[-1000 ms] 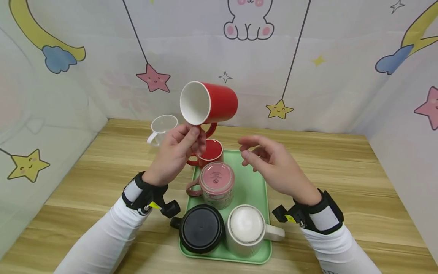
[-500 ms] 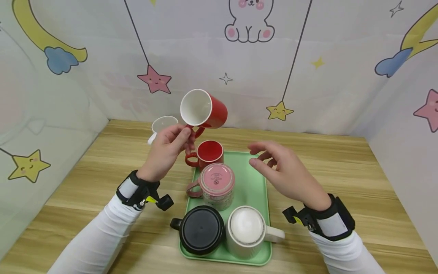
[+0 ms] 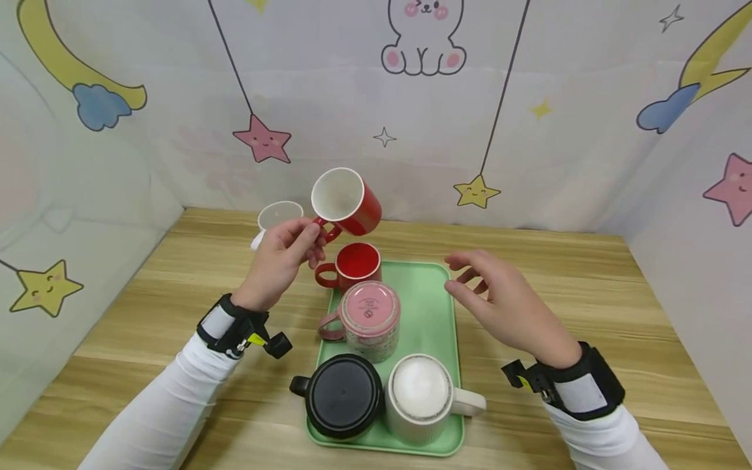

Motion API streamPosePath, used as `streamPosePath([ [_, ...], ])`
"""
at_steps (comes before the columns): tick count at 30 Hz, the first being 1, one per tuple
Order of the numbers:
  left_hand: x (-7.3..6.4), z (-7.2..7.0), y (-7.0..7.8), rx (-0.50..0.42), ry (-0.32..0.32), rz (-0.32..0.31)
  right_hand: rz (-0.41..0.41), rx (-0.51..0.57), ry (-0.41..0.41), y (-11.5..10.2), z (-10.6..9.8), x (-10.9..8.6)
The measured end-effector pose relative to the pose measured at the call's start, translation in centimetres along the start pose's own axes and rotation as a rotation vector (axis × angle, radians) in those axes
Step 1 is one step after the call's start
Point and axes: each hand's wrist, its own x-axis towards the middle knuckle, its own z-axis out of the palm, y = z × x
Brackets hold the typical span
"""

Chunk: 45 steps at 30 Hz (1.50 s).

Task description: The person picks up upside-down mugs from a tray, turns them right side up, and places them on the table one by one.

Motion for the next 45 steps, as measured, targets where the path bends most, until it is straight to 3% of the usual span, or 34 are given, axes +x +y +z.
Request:
streamPosePath([
  [18, -0.2, -0.5, -1.1, 0.015, 0.021, -0.063, 0.025, -0.082, 0.008, 1.0, -0.2, -0.9],
  [27, 0.0, -0.9, -1.2, 0.037, 0.018, -0.045, 0.023, -0.087, -0.001, 1.5, 0.2, -1.3],
  [45, 0.1, -1.3, -1.9, 0.024, 0.048, -0.067, 0.049, -0.096, -0.019, 1.5, 0.3, -1.3],
])
